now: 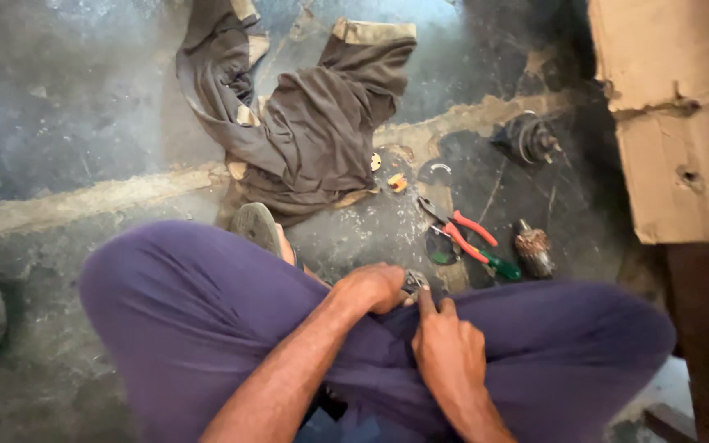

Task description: The person sits on the floor and uses a screwdriver and pliers to disassemble and adjust a small cylindrical electrical component. They repeatedly pry open the casing, manipulate internal parts, and reassemble the unit while another person works nearby.

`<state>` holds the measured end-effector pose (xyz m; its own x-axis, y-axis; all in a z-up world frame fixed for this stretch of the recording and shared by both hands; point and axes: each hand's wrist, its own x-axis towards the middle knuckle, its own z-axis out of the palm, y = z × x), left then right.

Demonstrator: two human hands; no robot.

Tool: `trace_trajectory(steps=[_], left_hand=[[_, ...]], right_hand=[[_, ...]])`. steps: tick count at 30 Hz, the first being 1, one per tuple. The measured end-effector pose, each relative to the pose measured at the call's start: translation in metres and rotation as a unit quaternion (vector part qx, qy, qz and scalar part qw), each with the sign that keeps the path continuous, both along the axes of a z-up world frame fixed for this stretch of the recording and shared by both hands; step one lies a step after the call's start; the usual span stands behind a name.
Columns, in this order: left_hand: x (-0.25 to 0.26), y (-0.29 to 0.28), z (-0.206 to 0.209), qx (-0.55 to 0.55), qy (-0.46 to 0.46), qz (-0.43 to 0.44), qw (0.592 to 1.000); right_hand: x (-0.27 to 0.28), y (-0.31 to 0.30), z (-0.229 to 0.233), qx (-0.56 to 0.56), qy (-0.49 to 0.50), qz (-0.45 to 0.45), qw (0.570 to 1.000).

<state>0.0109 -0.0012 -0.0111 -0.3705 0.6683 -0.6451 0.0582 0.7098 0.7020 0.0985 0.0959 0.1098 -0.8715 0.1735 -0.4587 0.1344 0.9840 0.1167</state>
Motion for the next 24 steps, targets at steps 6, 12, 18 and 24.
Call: trace_trajectory(steps=[6, 12, 18, 24], left_hand=[[0.003, 0.002, -0.008, 0.019, 0.041, 0.006, 0.999], [0.003, 0.006, -0.015, -0.007, 0.015, 0.015, 1.0], [-0.001, 0.005, -0.002, -0.012, -0.005, -0.008, 1.0], [-0.007, 0.0, 0.009, -0.027, -0.029, -0.011, 0.999]], right_hand=[[-0.027, 0.014, 0.019, -0.061, -0.046, -0.03, 0.997], [-0.041, 0.008, 0.023, -0.09, -0.052, -0.037, 0.994], [-0.037, 0.008, 0.022, -0.078, -0.056, -0.043, 0.994], [-0.041, 0.006, 0.026, -0.083, -0.071, -0.062, 0.992]])
